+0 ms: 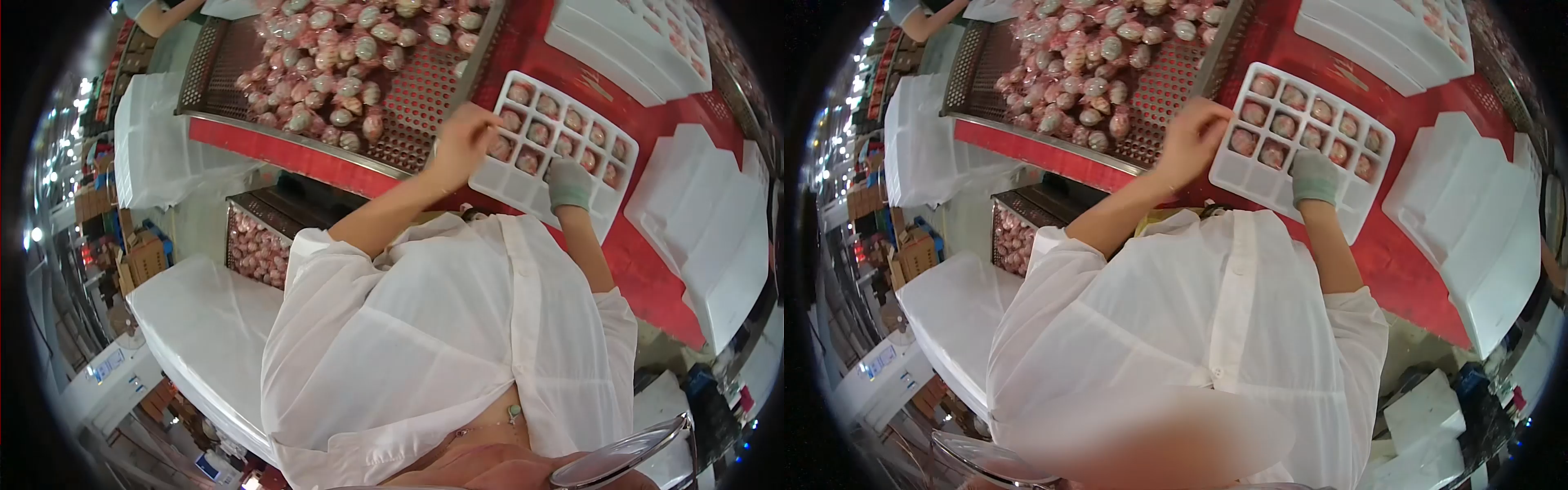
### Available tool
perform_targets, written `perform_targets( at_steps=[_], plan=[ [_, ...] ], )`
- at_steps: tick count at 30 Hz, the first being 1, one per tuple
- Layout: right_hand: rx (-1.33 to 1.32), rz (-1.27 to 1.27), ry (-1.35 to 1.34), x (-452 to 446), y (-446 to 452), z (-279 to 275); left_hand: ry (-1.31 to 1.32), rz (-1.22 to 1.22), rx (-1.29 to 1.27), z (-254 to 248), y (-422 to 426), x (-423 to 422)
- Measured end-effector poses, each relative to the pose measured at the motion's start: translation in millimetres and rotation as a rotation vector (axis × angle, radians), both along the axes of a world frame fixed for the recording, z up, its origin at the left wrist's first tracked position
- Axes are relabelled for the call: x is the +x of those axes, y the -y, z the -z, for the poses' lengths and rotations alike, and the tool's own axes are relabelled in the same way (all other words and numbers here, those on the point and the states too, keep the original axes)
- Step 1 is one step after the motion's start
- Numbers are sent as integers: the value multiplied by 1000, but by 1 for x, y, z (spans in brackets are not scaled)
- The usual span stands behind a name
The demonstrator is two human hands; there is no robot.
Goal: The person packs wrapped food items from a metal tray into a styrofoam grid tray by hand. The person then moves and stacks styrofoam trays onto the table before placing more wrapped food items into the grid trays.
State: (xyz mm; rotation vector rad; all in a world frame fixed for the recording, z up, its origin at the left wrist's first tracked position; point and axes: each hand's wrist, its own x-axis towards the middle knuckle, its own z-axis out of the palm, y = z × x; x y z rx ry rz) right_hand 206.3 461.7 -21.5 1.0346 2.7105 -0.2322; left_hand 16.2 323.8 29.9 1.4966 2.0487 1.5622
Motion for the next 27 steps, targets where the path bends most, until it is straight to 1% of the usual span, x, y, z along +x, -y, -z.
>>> perform_targets(
  at_steps=[1,2,3,4,5,6,7,8,9,10,11,12,13,15,16,17,18,19,20,22,23,25,26,27],
  plan=[
    [-19,-1,-22,0,-2,-2,67,-104,-77,-8,8,-22],
    [-51,-14,-4,1,-3,-8,71,-224,-129,-16,17,-49],
    [-45,-23,-11,2,-3,-11,67,-329,-211,-7,30,-80],
    [-70,-29,3,3,-3,-14,-356,-439,-328,5,44,-118],
    [-94,-34,18,4,-5,-17,-417,-595,-480,5,56,-139],
    [-107,-45,20,10,-7,-11,-484,-693,-625,23,71,-166],
    [-98,-53,15,12,-5,-14,-459,-727,-699,41,86,-187],
    [-116,-7,-136,16,-2,-17,-432,-759,-774,50,96,-201],
    [-136,39,-286,18,1,-22,-294,-741,-743,48,101,-206],
    [-142,68,-314,18,4,-27,-293,-746,-738,52,106,-214],
    [-138,65,-314,19,6,-29,-234,-645,-715,62,111,-225],
    [-183,68,-407,20,8,-30,-175,-543,-690,67,115,-230],
    [-226,69,-500,20,8,-31,-172,-544,-685,73,119,-233],
    [-260,67,-530,19,9,-35,-199,-531,-503,69,119,-230],
    [-301,67,-558,19,10,-36,-197,-527,-498,68,118,-228],
    [-296,71,-557,17,12,-40,5,-505,-429,54,115,-220],
    [-358,75,-603,15,14,-45,207,-478,-360,44,112,-214],
    [-422,78,-647,11,17,-50,245,-447,-306,43,110,-211],
    [-421,81,-645,7,20,-55,247,-444,-307,32,104,-201],
    [-430,34,-659,-8,26,-67,31,-324,-187,-7,88,-174],
    [-513,40,-720,-16,30,-78,-74,-281,-178,-17,82,-167],
    [-546,-29,-815,-31,35,-90,9,-205,-223,-51,64,-134],
    [-534,-87,-866,-40,37,-97,65,-119,-160,-62,55,-116],
    [-519,-143,-915,-48,40,-105,108,-77,-174,-71,47,-97]
  ],
)
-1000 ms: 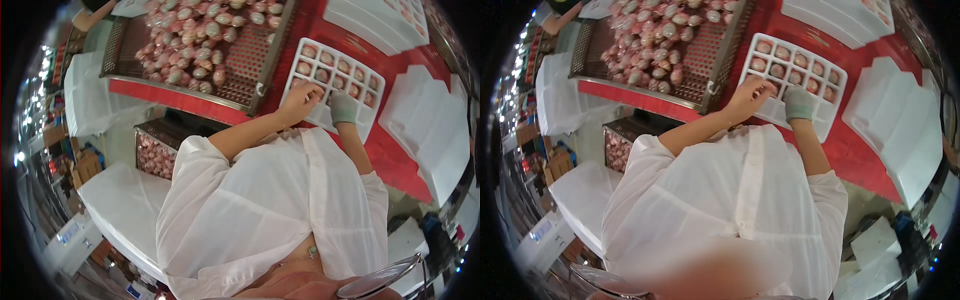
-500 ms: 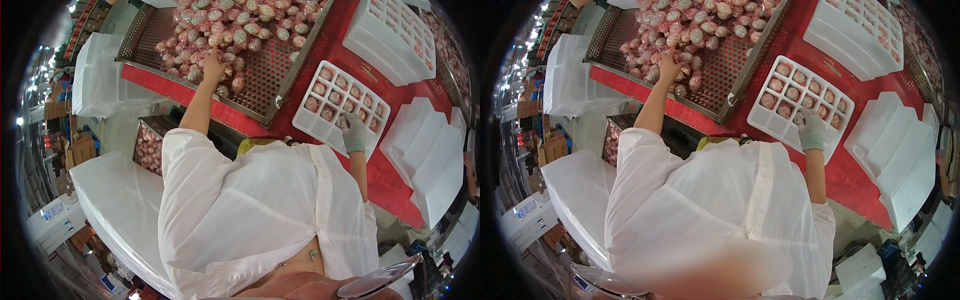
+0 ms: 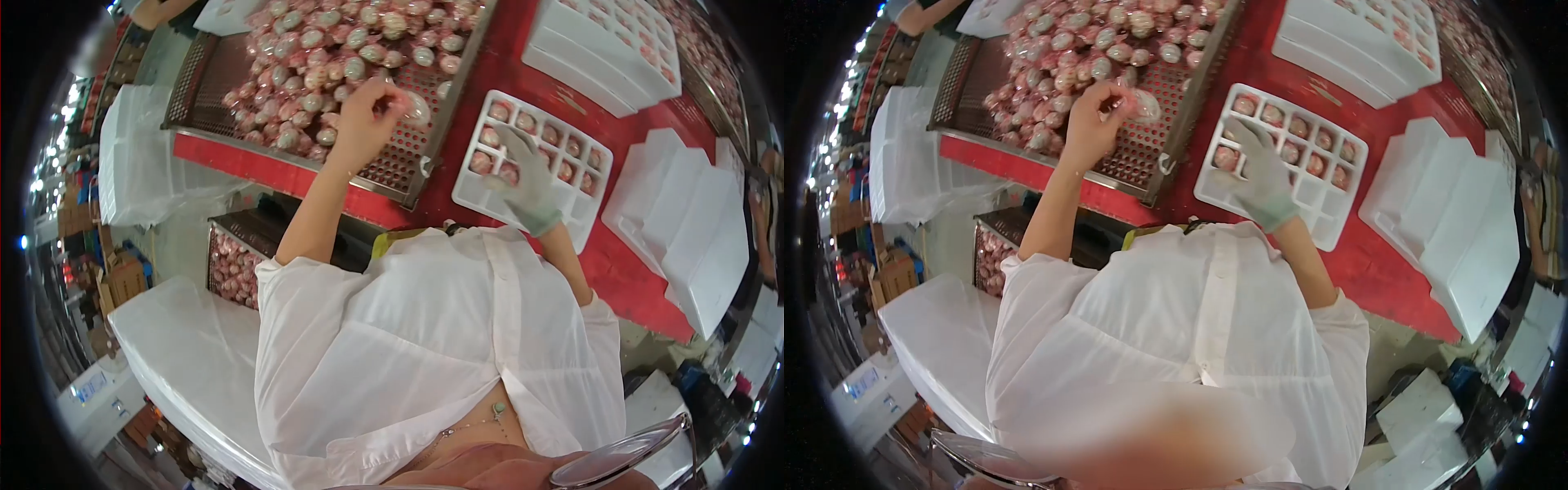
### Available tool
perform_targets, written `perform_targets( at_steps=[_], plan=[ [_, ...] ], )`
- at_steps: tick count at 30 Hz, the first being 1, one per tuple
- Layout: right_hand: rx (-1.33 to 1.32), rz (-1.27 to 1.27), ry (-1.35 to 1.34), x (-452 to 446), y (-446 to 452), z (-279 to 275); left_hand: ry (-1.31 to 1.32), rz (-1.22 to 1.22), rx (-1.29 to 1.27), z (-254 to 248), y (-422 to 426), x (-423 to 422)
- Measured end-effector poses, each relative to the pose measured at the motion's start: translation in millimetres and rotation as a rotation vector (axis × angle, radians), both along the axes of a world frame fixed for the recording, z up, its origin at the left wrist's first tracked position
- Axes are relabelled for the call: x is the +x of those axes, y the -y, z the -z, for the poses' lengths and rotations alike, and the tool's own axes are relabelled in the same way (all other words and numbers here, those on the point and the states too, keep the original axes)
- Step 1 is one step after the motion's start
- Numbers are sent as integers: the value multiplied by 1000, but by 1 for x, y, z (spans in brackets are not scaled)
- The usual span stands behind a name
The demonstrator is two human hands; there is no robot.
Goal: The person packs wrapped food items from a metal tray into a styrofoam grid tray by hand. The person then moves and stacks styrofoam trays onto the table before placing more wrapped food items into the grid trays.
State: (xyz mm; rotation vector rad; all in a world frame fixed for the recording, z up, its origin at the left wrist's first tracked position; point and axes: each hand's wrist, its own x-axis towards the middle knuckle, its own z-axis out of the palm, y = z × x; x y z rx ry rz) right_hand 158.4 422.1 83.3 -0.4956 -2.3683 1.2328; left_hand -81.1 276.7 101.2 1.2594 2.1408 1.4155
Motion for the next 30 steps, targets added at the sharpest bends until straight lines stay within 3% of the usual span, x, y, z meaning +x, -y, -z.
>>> perform_targets(
  at_steps=[2,3,5,6,8,9,10,12,14,17,19,20,22,26,28,29,30],
  plan=[
    [106,2,98,-8,8,-21,247,117,32,-12,-16,35],
    [82,-15,23,-12,10,-27,369,153,13,-21,-23,54],
    [-101,-2,132,-13,12,-28,615,236,-39,-34,-32,77],
    [-60,33,22,-9,11,-26,622,257,-43,-37,-36,81],
    [-336,36,58,5,7,-31,243,303,-4,-39,-43,87],
    [-413,30,54,13,3,-25,176,331,37,-36,-48,90],
    [-413,42,56,21,4,-16,181,342,37,-35,-51,96],
    [-812,22,-117,29,6,-8,442,430,-20,-31,-55,107],
    [-814,10,-163,36,6,-5,371,465,23,-25,-60,111],
    [-823,16,-195,41,7,-4,589,418,-15,-23,-61,121],
    [-625,117,-132,43,4,-17,347,274,73,-16,-62,127],
    [-628,119,-133,44,1,-20,347,275,71,-17,-63,131],
    [-83,98,34,44,-6,-24,208,118,80,-21,-64,139],
    [-173,104,1,46,-4,-30,-40,77,176,-13,-69,138],
    [-471,34,28,53,-9,-29,-90,149,170,-16,-71,135],
    [-471,35,29,57,-10,-25,-89,149,170,-17,-72,133],
    [-527,1,-10,61,-10,-18,161,222,70,-17,-72,130]
  ],
)
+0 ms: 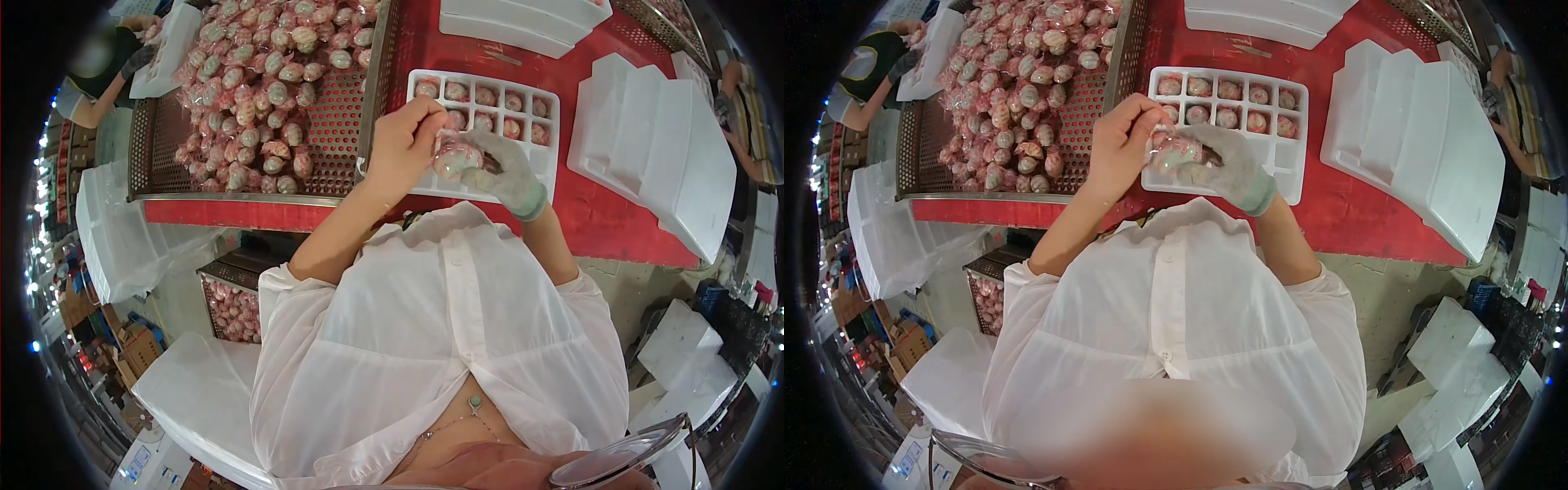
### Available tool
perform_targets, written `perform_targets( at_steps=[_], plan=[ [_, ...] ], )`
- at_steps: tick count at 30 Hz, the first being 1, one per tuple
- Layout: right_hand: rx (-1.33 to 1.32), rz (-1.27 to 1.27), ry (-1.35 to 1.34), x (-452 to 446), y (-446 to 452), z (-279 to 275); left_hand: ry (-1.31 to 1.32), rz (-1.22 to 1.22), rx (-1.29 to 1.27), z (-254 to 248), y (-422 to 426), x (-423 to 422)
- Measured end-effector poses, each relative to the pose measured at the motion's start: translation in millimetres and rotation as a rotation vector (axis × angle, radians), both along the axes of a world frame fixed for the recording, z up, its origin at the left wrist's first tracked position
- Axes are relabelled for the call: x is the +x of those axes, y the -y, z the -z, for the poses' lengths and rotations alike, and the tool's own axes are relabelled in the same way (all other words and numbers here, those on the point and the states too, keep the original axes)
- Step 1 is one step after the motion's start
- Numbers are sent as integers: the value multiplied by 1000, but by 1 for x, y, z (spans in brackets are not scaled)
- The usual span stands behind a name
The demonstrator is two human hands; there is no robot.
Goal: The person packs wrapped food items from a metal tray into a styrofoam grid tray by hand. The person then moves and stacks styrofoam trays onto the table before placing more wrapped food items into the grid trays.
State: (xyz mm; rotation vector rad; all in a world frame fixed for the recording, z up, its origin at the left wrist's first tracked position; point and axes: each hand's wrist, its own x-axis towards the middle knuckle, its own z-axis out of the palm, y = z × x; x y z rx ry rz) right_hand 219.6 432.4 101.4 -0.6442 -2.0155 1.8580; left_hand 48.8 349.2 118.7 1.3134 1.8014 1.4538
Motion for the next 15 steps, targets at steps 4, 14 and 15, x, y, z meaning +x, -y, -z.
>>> perform_targets(
  at_steps=[4,14,15],
  plan=[
    [-158,19,47,1,8,-1,715,167,-383,4,-6,-6],
    [-360,280,-69,16,31,8,1247,158,-637,75,-5,25],
    [-244,227,-34,21,27,11,1307,92,-644,82,-5,34]
  ],
)
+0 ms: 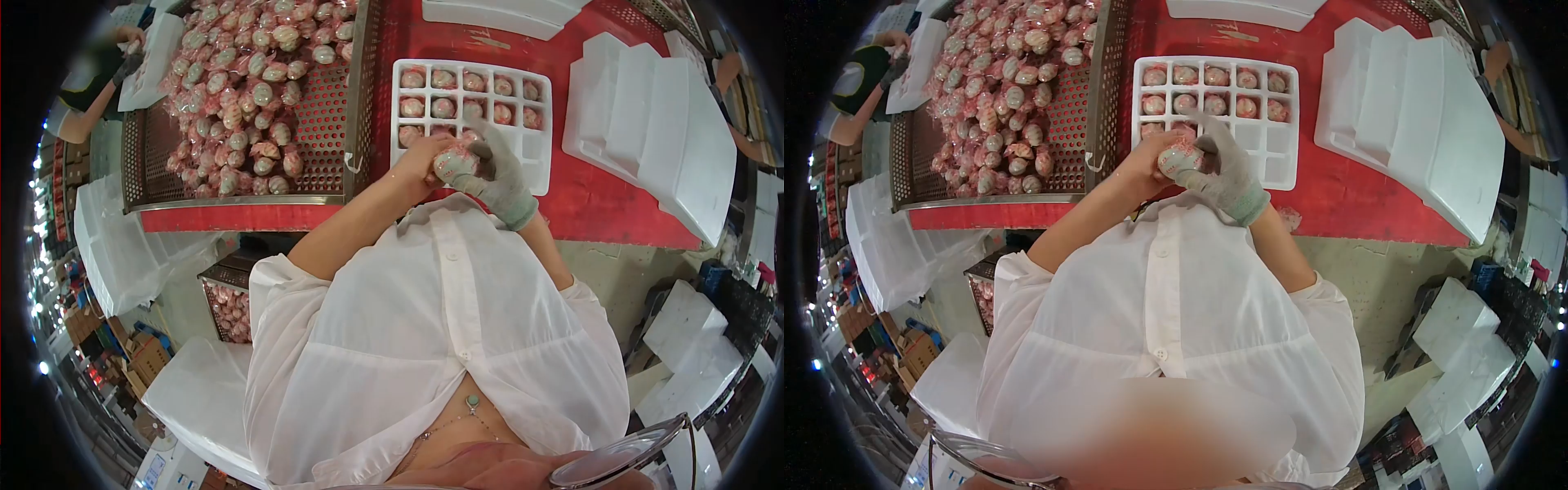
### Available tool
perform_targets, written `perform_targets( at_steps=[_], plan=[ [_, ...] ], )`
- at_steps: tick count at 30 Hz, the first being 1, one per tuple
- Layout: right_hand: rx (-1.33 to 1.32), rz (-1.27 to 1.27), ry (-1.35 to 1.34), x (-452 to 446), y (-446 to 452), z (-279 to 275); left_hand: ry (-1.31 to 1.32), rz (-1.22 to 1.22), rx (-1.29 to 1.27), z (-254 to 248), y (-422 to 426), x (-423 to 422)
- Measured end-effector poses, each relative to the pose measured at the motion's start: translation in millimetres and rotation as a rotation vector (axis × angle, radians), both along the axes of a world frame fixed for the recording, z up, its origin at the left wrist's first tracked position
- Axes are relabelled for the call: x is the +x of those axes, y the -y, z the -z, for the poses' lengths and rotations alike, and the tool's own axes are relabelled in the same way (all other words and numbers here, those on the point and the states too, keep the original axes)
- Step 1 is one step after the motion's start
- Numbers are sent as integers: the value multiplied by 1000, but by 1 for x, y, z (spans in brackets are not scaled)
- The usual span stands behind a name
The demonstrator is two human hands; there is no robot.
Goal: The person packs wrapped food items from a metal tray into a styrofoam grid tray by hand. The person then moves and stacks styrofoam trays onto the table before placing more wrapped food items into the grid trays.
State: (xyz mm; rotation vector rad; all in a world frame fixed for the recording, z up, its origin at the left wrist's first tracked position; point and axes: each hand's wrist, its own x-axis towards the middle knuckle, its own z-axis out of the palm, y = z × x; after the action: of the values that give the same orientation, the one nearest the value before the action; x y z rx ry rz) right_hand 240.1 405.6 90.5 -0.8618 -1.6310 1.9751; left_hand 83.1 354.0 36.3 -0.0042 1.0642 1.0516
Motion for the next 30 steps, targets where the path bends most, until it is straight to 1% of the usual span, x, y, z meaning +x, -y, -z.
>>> perform_targets(
  at_steps=[1,2,3,4,5,6,7,8,9,11,13,15,17,18,20,21,22,24,25,27,28,29,30],
  plan=[
    [112,-56,42,4,-3,3,37,-55,-50,6,-1,9],
    [113,-47,48,7,-2,8,25,-142,-57,-8,-3,20],
    [174,8,81,11,0,19,29,-134,-55,1,-5,26],
    [237,60,115,15,2,29,-9,-231,-97,17,-5,32],
    [239,64,120,20,6,40,-49,-330,-140,27,-6,38],
    [306,137,216,24,9,49,-152,-337,-194,29,-7,46],
    [373,209,312,28,10,56,-183,-265,-169,38,-5,55],
    [373,208,316,31,8,55,-213,-192,-147,38,-4,60],
    [426,258,394,34,5,53,-220,-120,-171,39,-6,62],
    [545,358,498,38,0,47,-178,-133,-140,35,-10,69],
    [584,384,554,46,-11,54,-139,-140,-110,35,-12,74],
    [616,393,600,52,-22,65,99,-129,18,35,-18,77],
    [699,379,698,56,-31,82,105,-99,31,32,-19,80],
    [700,378,699,54,-35,89,107,-86,39,32,-21,82],
    [722,309,763,51,-44,97,115,-75,47,37,-23,82],
    [755,245,778,50,-49,95,60,0,34,44,-25,79],
    [753,247,780,44,-51,100,4,79,19,51,-25,76],
    [895,123,978,32,-53,102,29,76,-22,58,-26,73],
    [890,71,1006,32,-56,97,48,55,-55,61,-28,70],
    [1036,-165,967,41,-70,100,25,69,-19,64,-24,69],
    [960,-185,1009,44,-76,110,-5,71,-21,60,-20,64],
    [959,-230,957,44,-77,104,9,104,49,53,-14,53],
    [1002,-186,903,47,-79,119,23,96,67,48,-8,42]
  ],
)
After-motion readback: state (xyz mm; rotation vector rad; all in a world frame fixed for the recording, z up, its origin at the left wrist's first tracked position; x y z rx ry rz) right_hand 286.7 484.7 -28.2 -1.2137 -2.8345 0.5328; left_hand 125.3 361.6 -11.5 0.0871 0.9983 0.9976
